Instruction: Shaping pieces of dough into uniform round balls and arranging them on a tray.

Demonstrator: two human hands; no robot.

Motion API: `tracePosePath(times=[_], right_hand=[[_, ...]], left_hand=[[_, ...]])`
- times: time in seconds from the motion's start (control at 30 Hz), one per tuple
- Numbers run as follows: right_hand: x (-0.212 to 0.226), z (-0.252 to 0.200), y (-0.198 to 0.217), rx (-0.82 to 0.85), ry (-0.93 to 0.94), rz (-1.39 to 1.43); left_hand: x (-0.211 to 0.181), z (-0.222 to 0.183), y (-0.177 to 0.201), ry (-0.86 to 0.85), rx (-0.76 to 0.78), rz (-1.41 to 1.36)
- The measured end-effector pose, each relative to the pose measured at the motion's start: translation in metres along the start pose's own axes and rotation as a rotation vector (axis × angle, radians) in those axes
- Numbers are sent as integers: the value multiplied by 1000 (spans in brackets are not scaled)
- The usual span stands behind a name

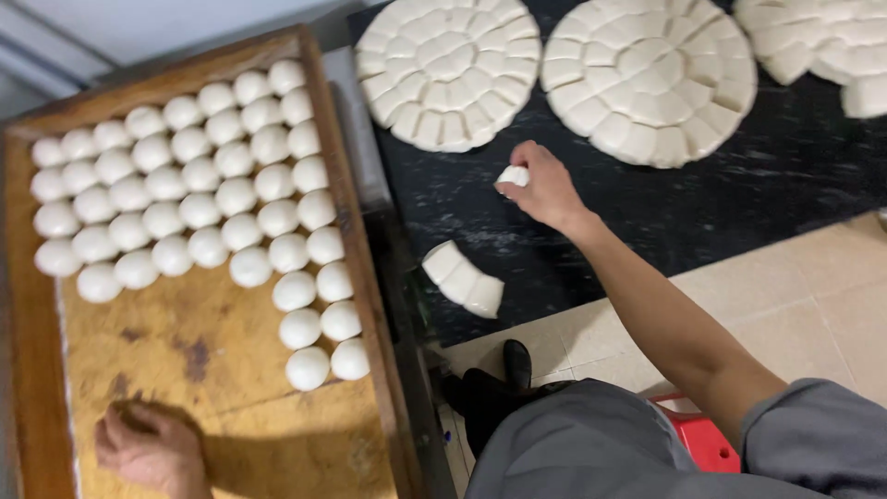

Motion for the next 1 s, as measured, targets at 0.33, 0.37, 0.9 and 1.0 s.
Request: tracePosePath(times=[0.33, 0.37, 0.9, 1.0], right_hand=[[-12, -57, 47, -159, 539, -235], [-14, -50, 32, -158, 533, -239], [-38, -40, 23, -47, 330, -276], [-23, -22, 0, -129, 177, -229]], left_hand=[[22, -4, -57, -105, -255, -191], [20, -5, -57, -98, -240, -206], [10, 1, -11, 7, -63, -185], [-49, 20, 36, -46, 0, 46]])
Point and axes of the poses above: each hand's wrist, its own z-axis towards the middle knuckle, its own y-axis out of the back of the hand, x = y × z, the point moved 6 cm from there along z, towards the middle knuckle, and after that the axes turned 13 degrees about -x, right-handed, at the moved point
